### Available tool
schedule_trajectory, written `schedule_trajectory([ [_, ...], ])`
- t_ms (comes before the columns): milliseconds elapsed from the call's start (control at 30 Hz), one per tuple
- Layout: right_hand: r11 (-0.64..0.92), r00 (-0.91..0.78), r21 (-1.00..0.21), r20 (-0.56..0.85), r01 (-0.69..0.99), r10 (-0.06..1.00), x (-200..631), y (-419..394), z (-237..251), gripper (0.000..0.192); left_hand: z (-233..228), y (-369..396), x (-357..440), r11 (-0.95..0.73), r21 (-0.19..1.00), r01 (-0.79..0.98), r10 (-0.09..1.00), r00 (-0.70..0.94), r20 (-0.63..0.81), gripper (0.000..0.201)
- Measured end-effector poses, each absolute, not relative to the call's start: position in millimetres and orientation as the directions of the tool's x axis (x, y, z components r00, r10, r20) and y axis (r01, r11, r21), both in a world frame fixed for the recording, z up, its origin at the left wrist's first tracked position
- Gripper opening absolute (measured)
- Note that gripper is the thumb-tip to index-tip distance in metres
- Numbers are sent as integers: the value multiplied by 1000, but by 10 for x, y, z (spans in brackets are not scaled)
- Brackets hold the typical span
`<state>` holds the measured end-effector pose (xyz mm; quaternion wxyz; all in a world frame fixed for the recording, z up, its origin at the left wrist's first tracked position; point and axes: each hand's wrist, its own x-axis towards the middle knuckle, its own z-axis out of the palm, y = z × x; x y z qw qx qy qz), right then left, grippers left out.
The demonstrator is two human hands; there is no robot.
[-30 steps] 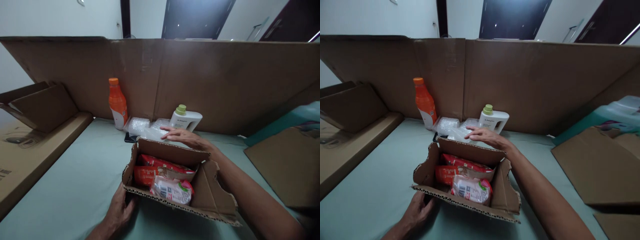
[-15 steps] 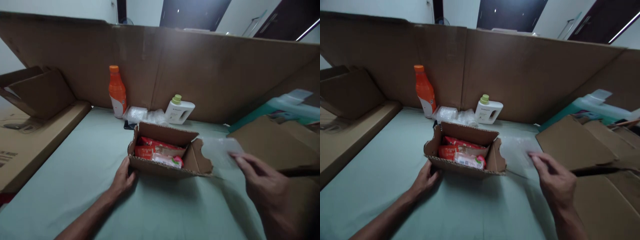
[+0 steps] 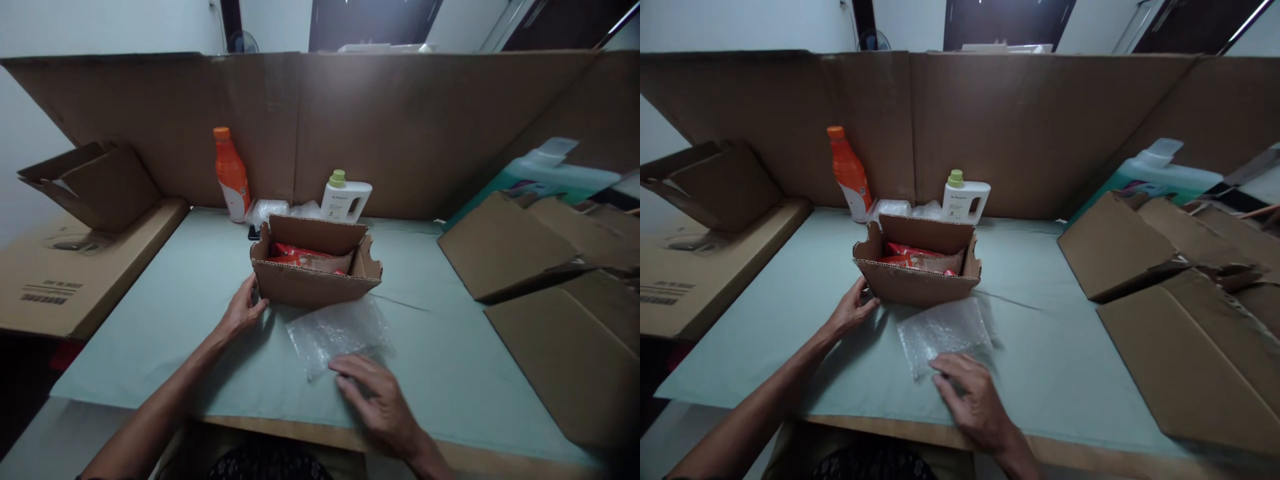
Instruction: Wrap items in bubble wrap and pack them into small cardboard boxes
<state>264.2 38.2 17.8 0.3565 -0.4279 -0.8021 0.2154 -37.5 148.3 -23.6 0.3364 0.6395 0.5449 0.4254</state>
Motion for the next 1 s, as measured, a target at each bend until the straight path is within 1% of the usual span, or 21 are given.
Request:
schedule_trajectory([
  [67, 398, -135, -726, 394, 561, 909, 2866, 507, 295, 17, -187, 1503, -480, -168, 891, 421, 986, 61, 157, 71],
  [133, 238, 134, -765, 389, 598, 911, 3041, 715, 360, 19, -177, 1545, -518, -156, 901, 404, 988, 69, 140, 76],
  [167, 188, 210, -771, 385, 608, 899, 3090, 844, 369, 24, -189, 1572, -503, -155, 913, 377, 988, 79, 135, 76],
  [200, 170, 227, -774, 376, 610, 898, 3111, 983, 362, 31, -212, 1600, -467, -156, 928, 340, 987, 92, 132, 73],
  [233, 173, 190, -779, 351, 602, 917, 3108, 1125, 342, 38, -244, 1628, -415, -158, 942, 295, 986, 101, 134, 70],
  [300, 171, 32, -813, 227, 557, 973, 3052, 1396, 271, 48, -317, 1684, -291, -168, 964, 205, 983, 103, 150, 68],
  [367, 113, -95, -862, 75, 493, 993, 2976, 1628, 188, 48, -377, 1749, -185, -177, 971, 161, 983, 84, 166, 67],
  [433, 48, -117, -896, -4, 442, 993, 2914, 1818, 125, 48, -397, 1837, -122, -176, 969, 173, 984, 64, 167, 65],
  [533, 35, -88, -920, 1, 391, 996, 2880, 2027, 91, 58, -351, 2001, -98, -181, 959, 219, 983, 46, 176, 65],
  [600, 54, -113, -930, 14, 363, 993, 2917, 2092, 83, 64, -298, 2071, -114, -190, 951, 242, 982, 39, 186, 67],
  [667, 67, -149, -932, 14, 357, 989, 3010, 2063, 55, 67, -251, 2037, -149, -171, 940, 297, 983, -13, 183, 72],
  [767, 33, -137, -892, -33, 452, 990, 3200, 1816, -39, 72, -211, 1726, -197, -95, 894, 437, 969, -166, 184, 77],
  [800, 20, -107, -869, -39, 495, 993, 3249, 1692, -78, 72, -208, 1564, -191, -88, 869, 487, 964, -176, 197, 76],
  [833, 12, -73, -847, -32, 532, 997, 3279, 1558, -115, 68, -212, 1389, -164, -101, 835, 541, 966, -148, 213, 72],
  [900, 10, -15, -817, 2, 576, 1000, 3274, 1291, -177, 54, -240, 1046, -41, -184, 738, 649, 974, 18, 227, 62],
  [967, 16, 21, -819, 33, 573, 999, 3192, 1057, -214, 43, -283, 780, 139, -263, 632, 728, 964, 184, 189, 55],
  [1000, 16, 26, -830, 37, 558, 999, 3135, 958, -223, 41, -303, 692, 224, -286, 598, 749, 958, 235, 163, 51],
])
